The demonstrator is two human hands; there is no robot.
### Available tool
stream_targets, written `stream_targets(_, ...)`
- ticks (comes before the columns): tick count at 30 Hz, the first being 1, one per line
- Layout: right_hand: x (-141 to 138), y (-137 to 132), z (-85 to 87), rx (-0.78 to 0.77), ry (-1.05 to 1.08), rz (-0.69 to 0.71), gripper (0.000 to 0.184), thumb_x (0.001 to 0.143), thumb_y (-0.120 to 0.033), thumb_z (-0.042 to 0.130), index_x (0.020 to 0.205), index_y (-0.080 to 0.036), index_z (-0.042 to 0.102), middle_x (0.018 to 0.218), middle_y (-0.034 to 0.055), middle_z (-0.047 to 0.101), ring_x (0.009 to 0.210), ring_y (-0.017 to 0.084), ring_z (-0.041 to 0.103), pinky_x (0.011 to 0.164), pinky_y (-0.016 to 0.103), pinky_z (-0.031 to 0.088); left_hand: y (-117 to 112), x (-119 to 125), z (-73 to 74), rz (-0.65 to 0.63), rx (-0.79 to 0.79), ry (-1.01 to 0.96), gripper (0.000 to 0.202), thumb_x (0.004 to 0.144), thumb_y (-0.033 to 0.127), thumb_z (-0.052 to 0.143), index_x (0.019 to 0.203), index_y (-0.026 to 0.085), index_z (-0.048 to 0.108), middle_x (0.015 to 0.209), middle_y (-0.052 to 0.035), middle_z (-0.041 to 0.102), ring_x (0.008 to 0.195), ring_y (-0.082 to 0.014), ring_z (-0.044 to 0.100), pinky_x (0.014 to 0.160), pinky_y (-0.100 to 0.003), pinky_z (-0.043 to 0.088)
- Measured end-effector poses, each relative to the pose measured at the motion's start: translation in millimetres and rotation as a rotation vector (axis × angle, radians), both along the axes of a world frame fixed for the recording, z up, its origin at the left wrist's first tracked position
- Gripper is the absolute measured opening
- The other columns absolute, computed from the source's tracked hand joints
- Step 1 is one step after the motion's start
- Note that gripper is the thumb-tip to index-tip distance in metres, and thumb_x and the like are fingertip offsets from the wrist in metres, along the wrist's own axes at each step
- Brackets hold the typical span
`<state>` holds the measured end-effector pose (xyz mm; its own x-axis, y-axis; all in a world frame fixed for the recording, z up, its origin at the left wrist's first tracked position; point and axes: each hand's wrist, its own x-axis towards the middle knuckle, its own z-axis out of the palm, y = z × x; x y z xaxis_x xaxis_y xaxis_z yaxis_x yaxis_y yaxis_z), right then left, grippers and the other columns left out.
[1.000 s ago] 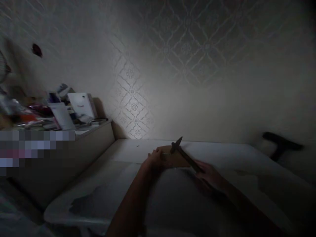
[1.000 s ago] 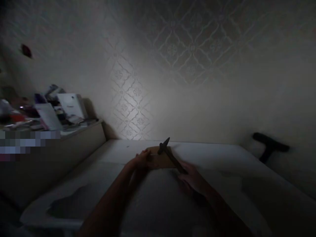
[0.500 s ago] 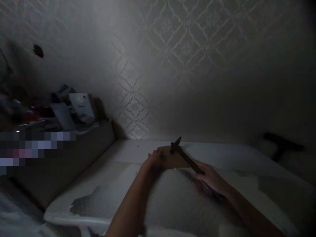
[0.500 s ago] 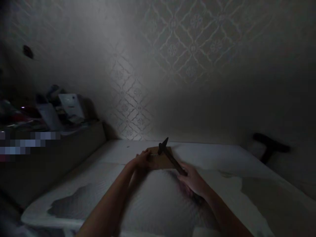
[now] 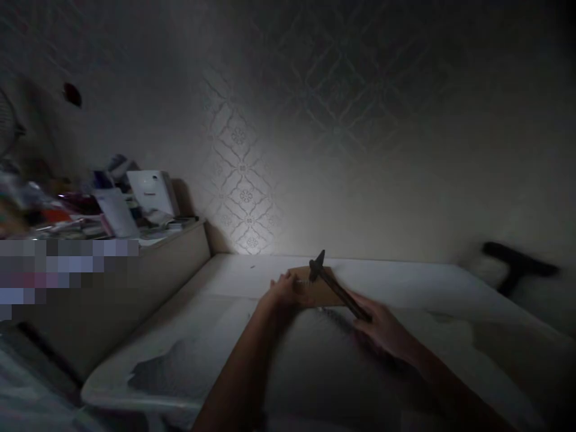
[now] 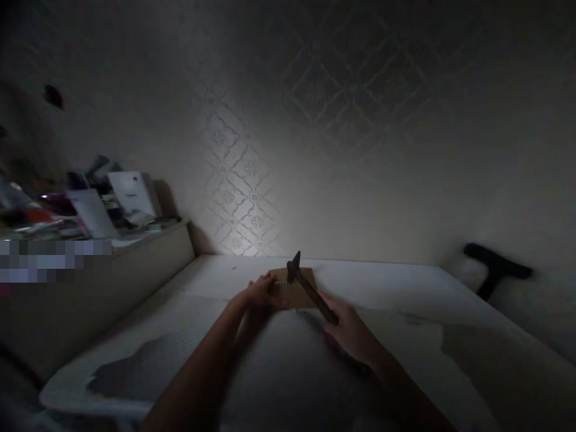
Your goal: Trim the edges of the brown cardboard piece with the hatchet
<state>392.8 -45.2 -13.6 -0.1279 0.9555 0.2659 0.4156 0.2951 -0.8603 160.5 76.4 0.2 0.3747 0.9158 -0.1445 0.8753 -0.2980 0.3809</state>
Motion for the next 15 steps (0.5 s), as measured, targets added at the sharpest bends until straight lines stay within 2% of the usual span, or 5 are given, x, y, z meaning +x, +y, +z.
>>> stream_targets(3, -0.1, 0.7, -2.3, -0.021, 0.007, -0.025, 0.065, 0.069, -0.015, 0.053, 0.134, -0.025, 0.055, 0.127, 0.0018, 0.063, 0.106, 0.025, 0.064, 0.082, 0.035, 0.056, 1.2, -0.4, -1.5, 0.004, 0.012, -0.006, 0.098, 0.058, 0.063, 0.071, 0.139, 0.022, 0.035, 0.153, -0.0172, 0.028, 0.140, -0.0381, 0.022, 0.112, -0.054, 0.016)
stream_targets(6, -0.9, 0.7, -2.0, -0.017, -0.017, -0.032, 0.066, 0.070, -0.014, 0.053, 0.135, -0.023, 0.053, 0.131, 0.0013, 0.060, 0.113, 0.026, 0.060, 0.089, 0.037, 0.053, 1.4, -0.1, -1.9, -0.002, 0.014, 0.003, 0.096, 0.060, 0.063, 0.070, 0.140, 0.022, 0.034, 0.153, -0.0168, 0.026, 0.140, -0.0366, 0.023, 0.113, -0.054, 0.014)
stream_targets(11, -2.5, -0.4, 1.5, 0.047, -0.040, 0.003, 0.063, 0.070, -0.011, 0.054, 0.131, -0.025, 0.057, 0.130, -0.0007, 0.061, 0.123, 0.025, 0.053, 0.100, 0.039, 0.046, 1.5, 1.4, -1.9, -0.007, 0.020, 0.040, 0.096, 0.062, 0.062, 0.069, 0.141, 0.020, 0.034, 0.154, -0.0172, 0.025, 0.140, -0.0366, 0.022, 0.112, -0.055, 0.015)
stream_targets(15, -4.1, -2.0, 4.4, 0.112, -0.019, -0.008, 0.060, 0.069, -0.011, 0.055, 0.127, -0.024, 0.061, 0.121, -0.0001, 0.067, 0.119, 0.028, 0.056, 0.099, 0.043, 0.047, 1.7, 1.3, -2.5, -0.003, 0.041, 0.056, 0.095, 0.062, 0.064, 0.069, 0.140, 0.022, 0.035, 0.153, -0.0153, 0.027, 0.140, -0.0359, 0.024, 0.113, -0.052, 0.018)
